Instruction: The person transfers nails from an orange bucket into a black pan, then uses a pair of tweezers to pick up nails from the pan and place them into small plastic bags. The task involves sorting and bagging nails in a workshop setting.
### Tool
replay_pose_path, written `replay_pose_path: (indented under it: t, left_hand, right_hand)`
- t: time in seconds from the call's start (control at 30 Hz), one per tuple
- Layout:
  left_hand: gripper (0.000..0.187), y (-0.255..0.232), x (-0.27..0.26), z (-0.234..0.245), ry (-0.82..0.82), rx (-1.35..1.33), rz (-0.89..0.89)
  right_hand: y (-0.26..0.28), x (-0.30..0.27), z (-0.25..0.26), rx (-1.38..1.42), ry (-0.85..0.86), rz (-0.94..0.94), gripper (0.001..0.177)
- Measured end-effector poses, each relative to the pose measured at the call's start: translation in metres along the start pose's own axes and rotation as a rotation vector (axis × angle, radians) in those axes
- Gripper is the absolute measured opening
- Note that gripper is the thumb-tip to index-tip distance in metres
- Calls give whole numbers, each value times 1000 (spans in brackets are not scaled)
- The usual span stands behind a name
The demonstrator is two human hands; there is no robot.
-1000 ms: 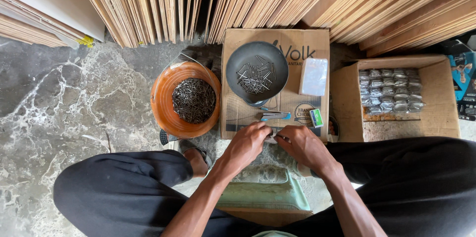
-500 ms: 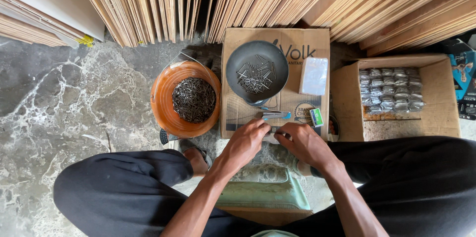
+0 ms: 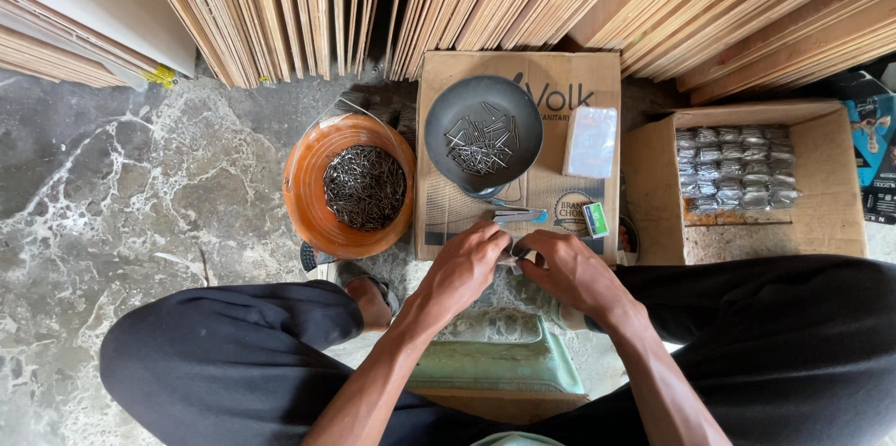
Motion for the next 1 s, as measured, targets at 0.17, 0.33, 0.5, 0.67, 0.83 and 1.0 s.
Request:
replay_pose_path:
  t: [0.17, 0.33, 0.5, 0.67, 0.83, 1.0]
  left_hand:
    - [16, 3, 2, -5, 2, -24, 3]
    - [15, 4, -1, -8, 2, -23, -3]
    - [14, -7, 4, 7, 34, -160, 83]
    - [15, -2, 4, -5, 27, -70, 91]
    - [18, -2, 4, 5, -5, -11, 149]
    - [16, 13, 6, -15, -121, 19, 140]
  right_hand:
    - [-10, 4, -7, -55, -28, -26, 15]
    - [-27, 6, -14, -108, -74, -73, 12]
    - [-34, 4, -18, -62, -94, -142, 15]
    - [-43, 4, -21, -64, -127, -212, 18]
    - [-37, 4, -14, -26, -147, -218, 18]
    - [-30, 2, -7, -51, -204, -271, 14]
Point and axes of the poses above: each hand's wrist, its own x-axis towards the middle knuckle, its own z-axis out of the back of the hand, y = z × x, the point moved 8 cm from there along x, towards the middle knuckle, and after that the axes turned 1 degree about y, right-handed, at the moved point
